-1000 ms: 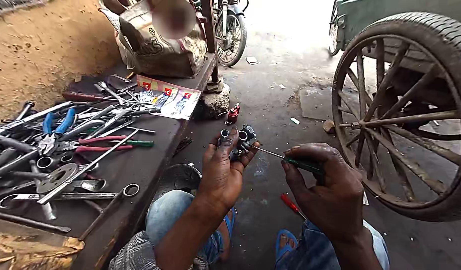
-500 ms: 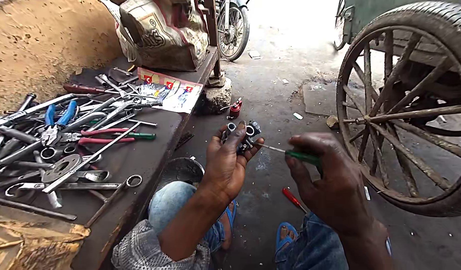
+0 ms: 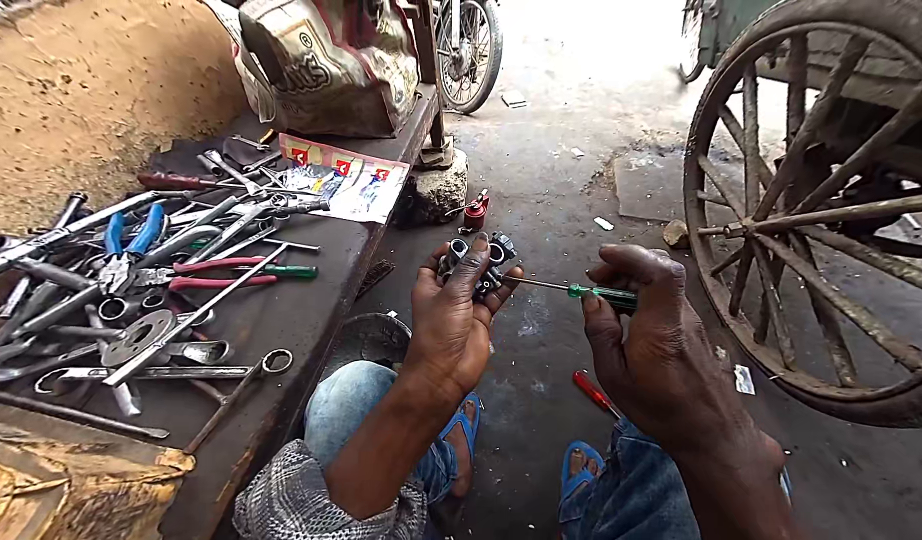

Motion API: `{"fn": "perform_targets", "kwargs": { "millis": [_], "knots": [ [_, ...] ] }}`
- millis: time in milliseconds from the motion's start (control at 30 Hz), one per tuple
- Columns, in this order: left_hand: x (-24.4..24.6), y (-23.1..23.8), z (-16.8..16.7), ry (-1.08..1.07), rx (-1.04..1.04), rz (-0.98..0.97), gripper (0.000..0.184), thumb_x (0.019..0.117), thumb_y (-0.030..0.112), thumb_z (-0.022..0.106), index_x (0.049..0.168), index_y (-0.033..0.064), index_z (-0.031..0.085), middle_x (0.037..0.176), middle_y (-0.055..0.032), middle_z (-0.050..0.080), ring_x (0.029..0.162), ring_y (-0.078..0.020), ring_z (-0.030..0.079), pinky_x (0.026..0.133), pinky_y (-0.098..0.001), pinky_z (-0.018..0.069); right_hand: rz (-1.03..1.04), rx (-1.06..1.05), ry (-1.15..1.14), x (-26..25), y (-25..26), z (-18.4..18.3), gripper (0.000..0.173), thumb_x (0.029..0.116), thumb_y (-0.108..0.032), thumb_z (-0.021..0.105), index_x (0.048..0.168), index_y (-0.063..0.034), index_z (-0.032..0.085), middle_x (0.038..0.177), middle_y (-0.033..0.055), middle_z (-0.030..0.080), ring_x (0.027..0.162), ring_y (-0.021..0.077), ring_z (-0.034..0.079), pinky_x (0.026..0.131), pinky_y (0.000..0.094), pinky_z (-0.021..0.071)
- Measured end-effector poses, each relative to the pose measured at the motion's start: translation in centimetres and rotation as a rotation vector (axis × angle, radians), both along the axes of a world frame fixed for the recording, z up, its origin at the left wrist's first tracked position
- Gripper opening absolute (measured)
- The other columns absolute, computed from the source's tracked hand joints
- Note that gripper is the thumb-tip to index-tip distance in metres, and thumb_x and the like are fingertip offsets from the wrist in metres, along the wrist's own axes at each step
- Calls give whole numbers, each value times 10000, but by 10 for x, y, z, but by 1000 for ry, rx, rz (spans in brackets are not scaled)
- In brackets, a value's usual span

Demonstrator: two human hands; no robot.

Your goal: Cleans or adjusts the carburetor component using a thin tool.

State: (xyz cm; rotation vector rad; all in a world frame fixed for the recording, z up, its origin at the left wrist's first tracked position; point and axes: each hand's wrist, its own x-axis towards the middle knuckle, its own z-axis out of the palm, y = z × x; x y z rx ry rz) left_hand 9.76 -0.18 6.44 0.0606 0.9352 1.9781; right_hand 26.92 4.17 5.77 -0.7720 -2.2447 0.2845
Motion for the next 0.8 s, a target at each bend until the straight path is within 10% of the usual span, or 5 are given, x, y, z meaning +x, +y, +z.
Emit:
{"fn": "perform_targets", "kwargs": {
  "millis": [200,333,533,667,800],
  "knots": [
    [0,0,-3,31,-6,-11,376,1005,66,623,1323,86,425,1145,-168,607,961,-319,704,842,-465,624,-53,15,-53,0,3,-1,326,1082,-271,510,1328,-58,527,788,57,639,593,179,611,495,355,510],
    [1,0,-3,48,4,-1,395,1000,46,625,1332,88,415,1145,-175,605,968,-329,705,859,-485,622,-4,-18,-37,2,1,1,379,1073,-246,467,1417,-88,455,1145,64,600,856,103,627,683,273,557],
    [1,1,-4,36,-21,9,390,995,63,638,1323,89,428,1151,-171,608,968,-323,705,852,-477,623,-31,30,-31,-2,2,-3,313,1078,-294,508,1288,-66,550,714,23,610,520,155,568,437,332,468],
    [2,2,-5,46,-13,6,391,997,45,628,1324,85,418,1138,-167,604,962,-319,704,853,-479,622,14,-21,2,-2,0,2,372,1055,-231,487,1398,-88,477,1097,53,596,792,93,610,622,260,540],
    [2,2,-7,38,-31,-5,408,995,52,634,1340,86,419,1160,-168,606,975,-325,704,860,-477,621,-8,62,-23,-2,6,-2,237,1078,-219,507,1246,-56,542,866,66,628,595,155,603,499,321,520]
  ]
}}
